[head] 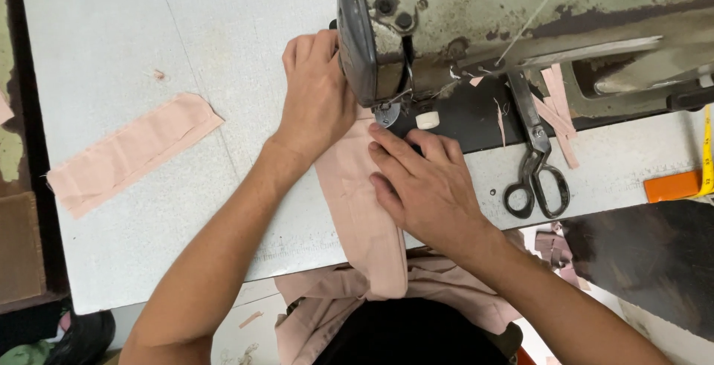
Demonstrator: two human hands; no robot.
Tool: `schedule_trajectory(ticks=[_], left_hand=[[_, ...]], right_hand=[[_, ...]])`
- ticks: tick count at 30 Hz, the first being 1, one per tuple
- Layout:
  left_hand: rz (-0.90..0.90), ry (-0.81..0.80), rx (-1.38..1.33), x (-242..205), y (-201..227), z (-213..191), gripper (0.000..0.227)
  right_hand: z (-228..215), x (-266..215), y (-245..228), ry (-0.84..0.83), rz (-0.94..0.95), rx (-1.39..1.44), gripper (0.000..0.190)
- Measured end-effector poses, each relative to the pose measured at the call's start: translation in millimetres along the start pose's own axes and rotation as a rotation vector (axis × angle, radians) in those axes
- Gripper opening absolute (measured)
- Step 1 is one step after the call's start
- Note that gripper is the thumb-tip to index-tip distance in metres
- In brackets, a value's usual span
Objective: Sewing strips of elastic fabric and cutting them into smaller segments using an industrial sewing machine and scissors.
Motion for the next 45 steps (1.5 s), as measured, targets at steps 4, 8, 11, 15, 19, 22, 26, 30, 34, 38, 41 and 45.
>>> schedule_trajectory(ticks=[4, 8, 11, 15, 19, 22, 26, 30, 34, 38, 41, 45], left_hand=[[0.036, 0.028, 0.025, 9.0, -2.1, 5.0, 0.017], [0.038, 0.028, 0.023, 10.9, -2.6, 5.2, 0.014], [-0.015, -0.014, -0.009, 5.5, -3.4, 3.4, 0.035], [-0.036, 0.003, 0.007, -30.2, 34.3, -34.2, 0.008], [0.077, -0.074, -0.089, -72.3, 64.1, -36.0, 0.019], [0.055, -0.137, -0.016, -89.8, 55.9, -18.6, 0.036], [0.083, -0.157, 0.055, -88.1, 55.0, -14.1, 0.041], [0.068, -0.181, 0.049, -90.3, 52.4, -11.0, 0.04], [0.052, -0.194, 0.064, -86.8, 51.0, -10.4, 0.04], [0.036, -0.205, 0.054, -84.9, 49.8, -12.7, 0.041], [0.015, -0.22, 0.042, -86.1, 51.9, -15.2, 0.039], [-0.074, -0.19, -0.04, -101.0, 71.6, -39.4, 0.037]], right_hand=[[4.2, 2.4, 4.9, -0.025, 0.034, 0.0, 0.031], [4.6, 3.5, 5.7, -0.018, 0.039, 0.013, 0.03], [4.4, 3.4, 5.2, -0.004, 0.025, 0.008, 0.03], [3.2, 1.2, 6.7, 0.0, 0.01, 0.048, 0.036], [5.7, 4.1, 25.8, -0.11, -0.033, 0.138, 0.038], [16.7, 7.7, 63.3, 0.169, -0.004, 0.266, 0.02], [44.1, 33.5, 117.0, 0.006, 0.336, 0.329, 0.039], [71.5, 36.4, 120.2, -0.134, 0.396, 0.416, 0.045], [77.1, 41.5, 115.0, -0.093, 0.295, 0.305, 0.039], [24.8, 32.6, 76.0, -0.001, 0.203, 0.195, 0.027], [-18.9, -21.8, 32.9, -0.008, 0.333, 0.358, 0.022], [-30.9, -96.3, -24.5, -0.21, 0.556, 0.606, 0.029]])
Point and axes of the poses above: each hand's wrist, its own x-axis towards the middle knuckle, its own z-axis out of the palm, y = z × x, the point moved 5 cm from there along x, towards the middle knuckle, and after that the axes turned 6 degrees about -z, right-handed, at the moved point
